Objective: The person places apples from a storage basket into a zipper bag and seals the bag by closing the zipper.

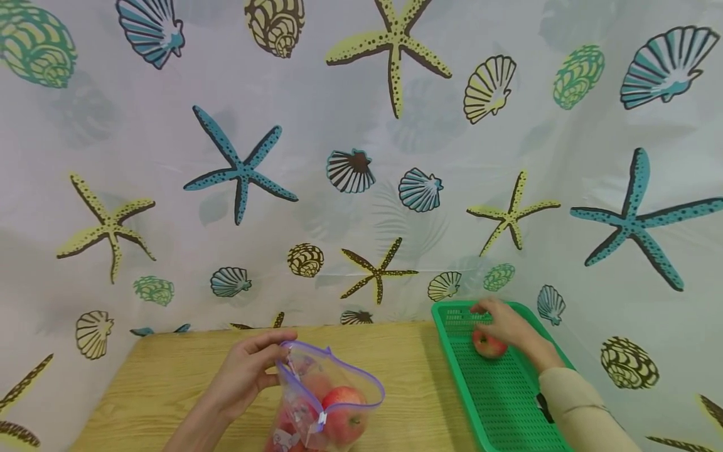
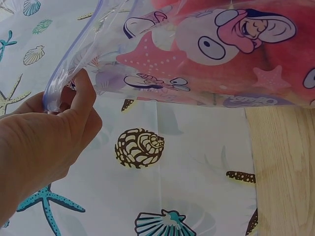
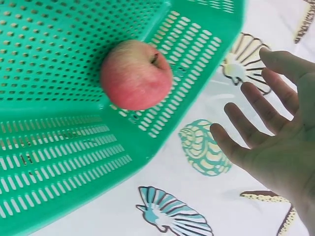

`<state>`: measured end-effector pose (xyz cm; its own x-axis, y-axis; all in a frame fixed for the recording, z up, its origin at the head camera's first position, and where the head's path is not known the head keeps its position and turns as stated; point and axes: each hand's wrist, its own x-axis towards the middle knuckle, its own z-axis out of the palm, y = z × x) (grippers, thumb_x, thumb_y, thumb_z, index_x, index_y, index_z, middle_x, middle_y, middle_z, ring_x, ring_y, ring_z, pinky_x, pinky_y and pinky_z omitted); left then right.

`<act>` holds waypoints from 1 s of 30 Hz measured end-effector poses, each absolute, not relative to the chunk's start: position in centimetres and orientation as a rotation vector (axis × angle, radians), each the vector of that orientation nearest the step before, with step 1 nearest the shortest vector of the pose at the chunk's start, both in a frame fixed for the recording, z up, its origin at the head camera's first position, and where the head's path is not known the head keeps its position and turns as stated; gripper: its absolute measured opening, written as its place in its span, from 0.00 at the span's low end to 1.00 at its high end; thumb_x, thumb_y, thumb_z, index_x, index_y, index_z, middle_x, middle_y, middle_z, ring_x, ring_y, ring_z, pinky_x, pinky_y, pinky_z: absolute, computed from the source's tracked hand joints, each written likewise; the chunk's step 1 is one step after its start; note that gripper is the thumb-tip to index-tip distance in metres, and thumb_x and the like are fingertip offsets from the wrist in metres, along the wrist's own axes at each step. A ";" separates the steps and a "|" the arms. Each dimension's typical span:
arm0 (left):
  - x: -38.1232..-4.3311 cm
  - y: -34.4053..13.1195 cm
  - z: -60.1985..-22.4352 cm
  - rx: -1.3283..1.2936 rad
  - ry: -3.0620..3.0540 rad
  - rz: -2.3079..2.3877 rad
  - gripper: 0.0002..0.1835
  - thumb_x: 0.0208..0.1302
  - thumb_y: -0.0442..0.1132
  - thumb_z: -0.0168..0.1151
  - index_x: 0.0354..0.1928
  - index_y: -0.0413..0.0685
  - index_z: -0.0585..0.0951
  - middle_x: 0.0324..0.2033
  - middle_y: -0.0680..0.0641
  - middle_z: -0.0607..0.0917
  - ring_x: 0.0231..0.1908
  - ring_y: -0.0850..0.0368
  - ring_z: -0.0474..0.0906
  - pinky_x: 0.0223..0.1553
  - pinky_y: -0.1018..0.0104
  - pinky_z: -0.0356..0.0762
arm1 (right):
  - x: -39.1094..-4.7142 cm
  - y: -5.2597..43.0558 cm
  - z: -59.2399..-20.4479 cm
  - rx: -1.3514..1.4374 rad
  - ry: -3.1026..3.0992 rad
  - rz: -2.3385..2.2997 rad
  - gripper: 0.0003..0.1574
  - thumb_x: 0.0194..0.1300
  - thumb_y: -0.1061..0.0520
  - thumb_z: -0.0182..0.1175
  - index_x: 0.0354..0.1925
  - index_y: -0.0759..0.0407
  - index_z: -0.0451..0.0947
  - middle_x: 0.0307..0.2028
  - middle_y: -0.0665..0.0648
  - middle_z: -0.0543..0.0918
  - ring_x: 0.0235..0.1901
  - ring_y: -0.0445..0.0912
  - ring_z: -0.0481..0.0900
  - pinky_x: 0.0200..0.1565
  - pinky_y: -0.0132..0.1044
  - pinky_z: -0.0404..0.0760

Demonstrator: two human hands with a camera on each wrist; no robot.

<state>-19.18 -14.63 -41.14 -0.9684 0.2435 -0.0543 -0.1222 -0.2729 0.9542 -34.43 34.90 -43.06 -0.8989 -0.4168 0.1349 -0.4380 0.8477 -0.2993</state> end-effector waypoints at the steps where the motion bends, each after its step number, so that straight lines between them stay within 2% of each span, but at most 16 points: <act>1: -19.2 -14.7 -41.2 0.162 1.731 2.335 0.13 0.66 0.37 0.56 0.51 0.48 0.80 0.39 0.50 0.80 0.36 0.59 0.76 0.38 0.60 0.81 | -34.5 35.0 -43.3 0.672 -2.970 0.503 0.20 0.58 0.59 0.62 0.49 0.63 0.77 0.48 0.65 0.76 0.49 0.61 0.74 0.49 0.56 0.73; 7: -19.0 -14.8 -41.3 0.175 1.706 2.350 0.12 0.65 0.36 0.57 0.50 0.49 0.81 0.38 0.50 0.79 0.36 0.59 0.77 0.38 0.60 0.81 | -35.4 35.6 -44.9 0.597 -3.060 0.451 0.19 0.59 0.60 0.61 0.51 0.60 0.75 0.50 0.67 0.73 0.49 0.63 0.73 0.45 0.56 0.75; 13: -19.0 -14.9 -41.1 0.142 1.717 2.336 0.13 0.65 0.37 0.57 0.51 0.47 0.79 0.39 0.50 0.80 0.36 0.58 0.76 0.39 0.59 0.80 | -36.3 36.2 -46.5 0.563 -3.101 0.343 0.21 0.56 0.60 0.64 0.49 0.59 0.76 0.51 0.70 0.71 0.49 0.68 0.71 0.42 0.59 0.74; 17: -19.0 -14.9 -41.0 0.150 1.717 2.336 0.13 0.65 0.37 0.57 0.51 0.47 0.80 0.38 0.50 0.80 0.36 0.58 0.76 0.39 0.59 0.80 | -36.8 36.6 -47.6 0.543 -3.122 0.284 0.25 0.53 0.60 0.67 0.50 0.60 0.74 0.52 0.71 0.69 0.49 0.73 0.67 0.42 0.61 0.73; 21: -19.0 -15.0 -41.2 0.155 1.702 2.345 0.12 0.65 0.37 0.57 0.50 0.48 0.80 0.38 0.50 0.80 0.36 0.59 0.76 0.38 0.60 0.81 | -36.8 37.1 -49.0 0.497 -3.150 0.296 0.30 0.54 0.58 0.65 0.56 0.61 0.71 0.55 0.74 0.65 0.48 0.75 0.65 0.39 0.61 0.72; 24: -19.0 -15.0 -41.2 0.141 1.700 2.348 0.12 0.65 0.36 0.57 0.49 0.48 0.80 0.38 0.50 0.80 0.35 0.59 0.77 0.38 0.60 0.81 | -36.7 37.3 -50.1 0.485 -3.161 0.338 0.27 0.59 0.56 0.60 0.57 0.61 0.71 0.54 0.74 0.66 0.46 0.70 0.68 0.40 0.61 0.70; 27: -19.0 -15.0 -41.2 0.137 1.698 2.343 0.12 0.65 0.37 0.58 0.50 0.48 0.80 0.38 0.51 0.80 0.35 0.59 0.77 0.38 0.60 0.81 | -36.6 37.5 -51.2 0.526 -3.136 0.348 0.19 0.63 0.58 0.57 0.53 0.60 0.74 0.48 0.70 0.69 0.39 0.63 0.69 0.37 0.57 0.69; 30: -19.0 -15.1 -41.1 0.132 1.694 2.342 0.13 0.65 0.38 0.58 0.50 0.47 0.80 0.38 0.51 0.80 0.36 0.59 0.77 0.38 0.60 0.80 | -36.8 37.4 -51.8 0.554 -3.077 0.352 0.14 0.62 0.61 0.57 0.48 0.56 0.77 0.42 0.63 0.71 0.36 0.58 0.66 0.33 0.51 0.68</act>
<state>-19.04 -15.11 -41.13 -0.9653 0.2512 -0.0708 -0.1459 -0.2946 0.9444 -36.80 37.45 -51.80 -0.9381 -0.3447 0.0350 -0.3437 0.9130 -0.2197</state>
